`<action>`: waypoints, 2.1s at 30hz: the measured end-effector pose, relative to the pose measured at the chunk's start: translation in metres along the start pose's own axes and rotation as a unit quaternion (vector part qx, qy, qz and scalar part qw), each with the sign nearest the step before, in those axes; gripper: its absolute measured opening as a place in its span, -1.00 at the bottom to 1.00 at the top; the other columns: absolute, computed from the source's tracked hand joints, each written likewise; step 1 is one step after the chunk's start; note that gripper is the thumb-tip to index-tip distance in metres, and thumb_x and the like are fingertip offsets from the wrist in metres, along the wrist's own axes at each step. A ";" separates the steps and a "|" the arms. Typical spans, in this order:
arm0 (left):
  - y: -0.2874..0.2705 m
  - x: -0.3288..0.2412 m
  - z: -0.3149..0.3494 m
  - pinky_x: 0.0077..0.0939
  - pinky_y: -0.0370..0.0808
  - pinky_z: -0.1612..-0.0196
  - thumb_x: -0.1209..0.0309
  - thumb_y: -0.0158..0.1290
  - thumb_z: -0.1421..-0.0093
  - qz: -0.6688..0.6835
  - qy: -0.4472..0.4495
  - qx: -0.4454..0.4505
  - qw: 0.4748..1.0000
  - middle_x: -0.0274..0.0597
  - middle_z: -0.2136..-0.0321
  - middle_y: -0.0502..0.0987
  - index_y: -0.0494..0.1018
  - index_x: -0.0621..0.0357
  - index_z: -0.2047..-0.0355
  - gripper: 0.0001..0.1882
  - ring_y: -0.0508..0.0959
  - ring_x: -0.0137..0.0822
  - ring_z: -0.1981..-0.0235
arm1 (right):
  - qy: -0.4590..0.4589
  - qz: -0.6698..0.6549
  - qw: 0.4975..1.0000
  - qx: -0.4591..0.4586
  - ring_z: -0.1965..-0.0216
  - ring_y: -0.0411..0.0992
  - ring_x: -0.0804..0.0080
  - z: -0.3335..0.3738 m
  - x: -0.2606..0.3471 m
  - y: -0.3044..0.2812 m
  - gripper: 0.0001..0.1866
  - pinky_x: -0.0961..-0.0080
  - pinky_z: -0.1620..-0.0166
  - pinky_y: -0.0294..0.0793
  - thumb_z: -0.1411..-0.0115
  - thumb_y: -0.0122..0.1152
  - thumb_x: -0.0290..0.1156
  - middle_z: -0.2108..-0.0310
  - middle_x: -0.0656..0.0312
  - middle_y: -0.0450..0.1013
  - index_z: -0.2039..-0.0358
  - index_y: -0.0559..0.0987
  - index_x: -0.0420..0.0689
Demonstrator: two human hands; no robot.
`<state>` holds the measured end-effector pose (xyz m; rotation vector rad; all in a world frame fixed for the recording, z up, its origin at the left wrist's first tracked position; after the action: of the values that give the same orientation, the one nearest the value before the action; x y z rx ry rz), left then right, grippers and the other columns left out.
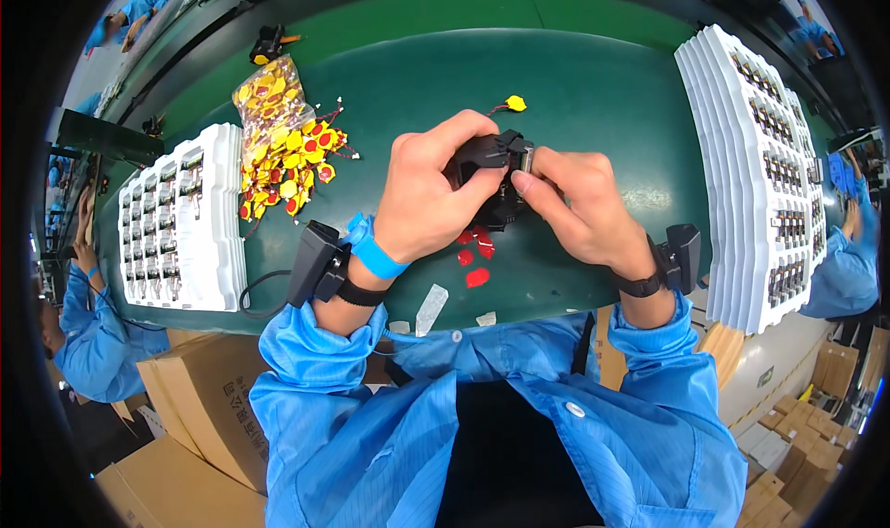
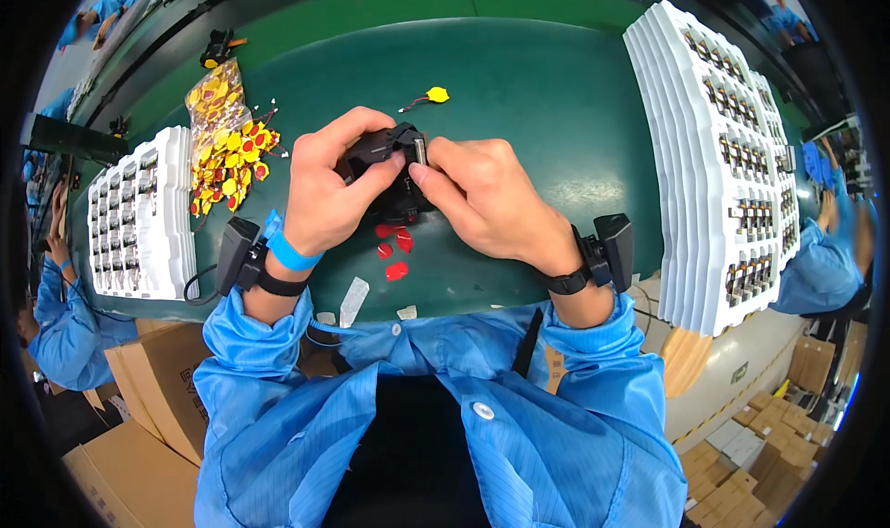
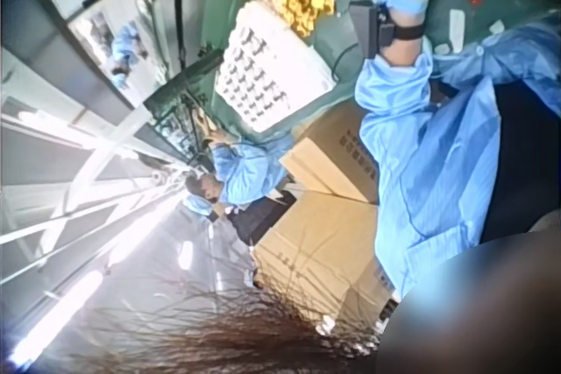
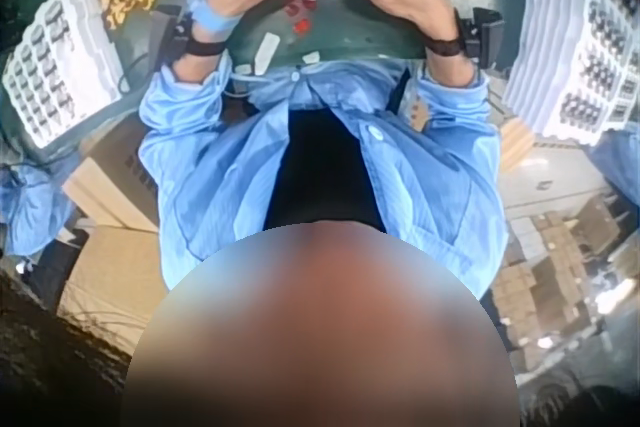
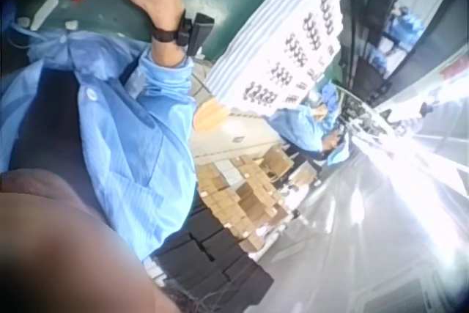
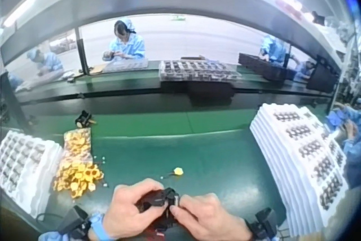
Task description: Assembling small electronic components with yellow and red parts into black housings at a workbench.
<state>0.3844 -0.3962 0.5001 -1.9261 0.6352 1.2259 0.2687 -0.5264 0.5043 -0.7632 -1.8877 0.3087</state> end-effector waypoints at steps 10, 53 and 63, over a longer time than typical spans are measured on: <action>-0.001 -0.006 0.005 -0.62 0.38 0.39 0.50 0.15 -0.13 0.026 0.041 0.037 0.998 -0.29 0.47 0.51 0.47 0.29 0.18 -0.76 0.46 -0.54 0.46 | 0.006 0.010 1.000 -0.027 0.70 0.32 0.10 -0.001 0.004 0.002 -0.84 0.28 0.59 0.23 -0.17 0.20 -0.53 0.68 0.03 0.34 0.51 0.47 -0.30; -0.014 0.020 -0.012 -0.31 0.40 0.53 0.50 0.09 -0.15 -0.130 0.136 -0.198 0.962 -0.07 0.64 0.46 0.39 0.21 0.42 -0.91 0.52 -0.12 0.62 | 0.317 0.172 0.929 0.077 0.71 0.52 0.38 -0.216 -0.169 -0.048 -0.64 0.47 0.66 0.46 -0.26 0.26 -0.25 0.69 0.10 0.50 0.49 0.60 -0.34; -0.033 -0.006 0.002 -0.20 0.47 0.43 0.52 0.09 -0.13 -0.151 0.245 -0.250 0.925 -0.02 0.49 0.52 0.45 0.19 0.36 -0.94 0.57 0.05 0.46 | 0.107 0.162 0.979 -0.059 0.72 0.41 0.48 -0.181 -0.072 -0.033 -0.61 0.45 0.56 0.37 -0.25 0.21 -0.27 0.78 0.22 0.35 0.63 0.53 -0.27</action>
<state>0.4048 -0.3752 0.5159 -2.6827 0.2504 0.7494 0.4376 -0.6195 0.5485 -1.1440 -1.5876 0.3051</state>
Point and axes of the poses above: each hand's wrist, its own z-axis away from the middle knuckle, its own y-axis out of the palm, x = y × z, the point moved 4 cm from there along -z, towards the middle knuckle
